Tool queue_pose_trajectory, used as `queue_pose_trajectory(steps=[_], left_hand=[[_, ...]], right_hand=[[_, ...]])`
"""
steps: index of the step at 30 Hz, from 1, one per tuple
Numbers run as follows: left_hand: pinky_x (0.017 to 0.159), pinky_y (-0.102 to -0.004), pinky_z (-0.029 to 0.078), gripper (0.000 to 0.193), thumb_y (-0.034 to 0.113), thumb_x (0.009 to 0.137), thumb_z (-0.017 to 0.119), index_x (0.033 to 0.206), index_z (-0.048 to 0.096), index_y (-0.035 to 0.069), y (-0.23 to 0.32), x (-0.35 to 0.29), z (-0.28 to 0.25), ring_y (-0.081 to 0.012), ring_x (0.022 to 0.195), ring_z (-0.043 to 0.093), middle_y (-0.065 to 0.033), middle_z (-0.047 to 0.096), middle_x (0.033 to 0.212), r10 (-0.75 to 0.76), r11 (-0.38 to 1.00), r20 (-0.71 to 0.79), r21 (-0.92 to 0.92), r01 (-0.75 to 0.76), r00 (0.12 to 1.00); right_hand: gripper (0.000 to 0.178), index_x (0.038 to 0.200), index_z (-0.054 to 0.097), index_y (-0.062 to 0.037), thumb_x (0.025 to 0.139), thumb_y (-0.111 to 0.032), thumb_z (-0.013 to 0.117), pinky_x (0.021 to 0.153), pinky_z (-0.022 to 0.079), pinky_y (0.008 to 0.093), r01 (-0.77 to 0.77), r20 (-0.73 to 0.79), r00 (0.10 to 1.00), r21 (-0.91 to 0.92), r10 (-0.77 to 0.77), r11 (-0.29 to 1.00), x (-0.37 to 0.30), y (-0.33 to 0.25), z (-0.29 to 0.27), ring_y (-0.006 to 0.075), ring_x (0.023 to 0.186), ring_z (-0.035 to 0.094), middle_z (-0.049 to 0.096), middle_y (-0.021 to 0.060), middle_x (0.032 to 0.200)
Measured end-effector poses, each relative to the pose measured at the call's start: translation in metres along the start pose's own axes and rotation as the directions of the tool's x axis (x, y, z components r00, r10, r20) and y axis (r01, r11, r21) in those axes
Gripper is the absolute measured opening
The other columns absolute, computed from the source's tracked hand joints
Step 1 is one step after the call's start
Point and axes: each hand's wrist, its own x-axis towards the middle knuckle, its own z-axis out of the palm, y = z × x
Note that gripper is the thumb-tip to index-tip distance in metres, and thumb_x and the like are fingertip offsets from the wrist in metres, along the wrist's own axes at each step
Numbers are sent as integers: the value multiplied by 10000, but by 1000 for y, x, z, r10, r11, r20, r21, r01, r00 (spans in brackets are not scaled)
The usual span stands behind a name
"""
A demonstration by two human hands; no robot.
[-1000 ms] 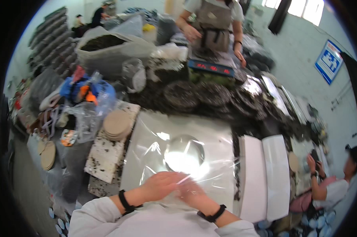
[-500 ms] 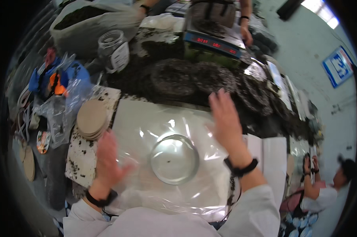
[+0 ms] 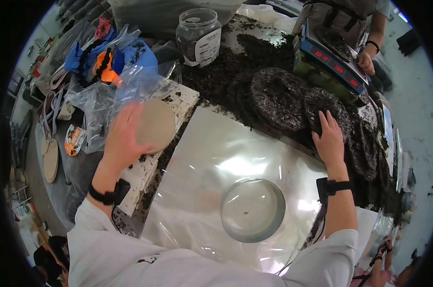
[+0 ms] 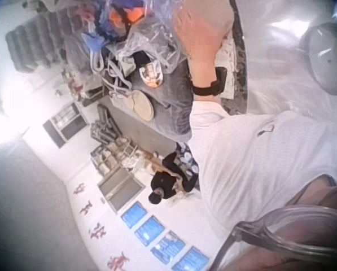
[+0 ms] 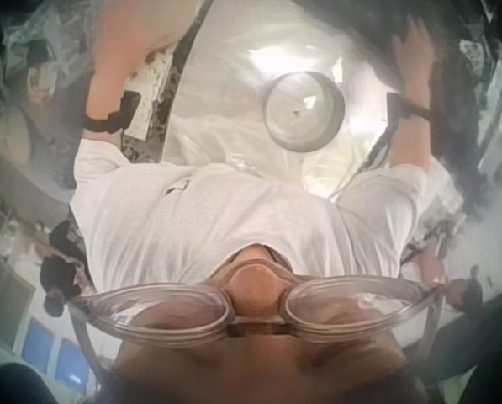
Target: The person places a metal ring on a sheet of plastic, inserts a dark circular tea cake into the ring, wraps the plastic around the cake, and presses a paper label onto the top of the wrapped cake.
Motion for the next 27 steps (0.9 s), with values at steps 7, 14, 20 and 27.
queue_pose_trajectory(steps=[7,14,20,27], left_hand=[[1138,-537,255,1082,516,613,836,1485,337,114,9,17,22,-346,1465,181,-153,225,1577,-201,979,251,36,199,947],[1131,-588,231,1084,544,613,814,1498,326,153,-29,12,25,-342,1471,169,-166,215,1579,-105,953,240,-253,167,965],[1099,-482,343,867,460,679,781,1401,480,87,-35,23,30,-376,1379,361,-210,421,1466,18,868,148,-493,57,989],[870,-416,523,362,13,879,512,1223,626,20,105,-17,-19,-343,1021,648,-166,669,1156,294,847,-511,-252,-468,808]], right_hand=[[612,1427,420,-87,836,-41,567,1096,365,426,-27,-107,994,-8,26,1000,-4,-1,6,365,1321,420,366,171,1511],[578,1381,484,-120,825,15,564,1132,330,452,29,-417,908,-56,-50,998,-21,6,-27,317,1303,462,442,113,1474],[634,1350,546,-121,752,92,538,1157,289,482,223,-553,814,16,-177,975,-79,-12,-89,318,1328,450,464,101,1466],[540,1266,614,-55,740,53,555,1129,300,551,428,-638,689,-27,-346,903,-183,-52,-147,371,1311,476,505,197,1409]])
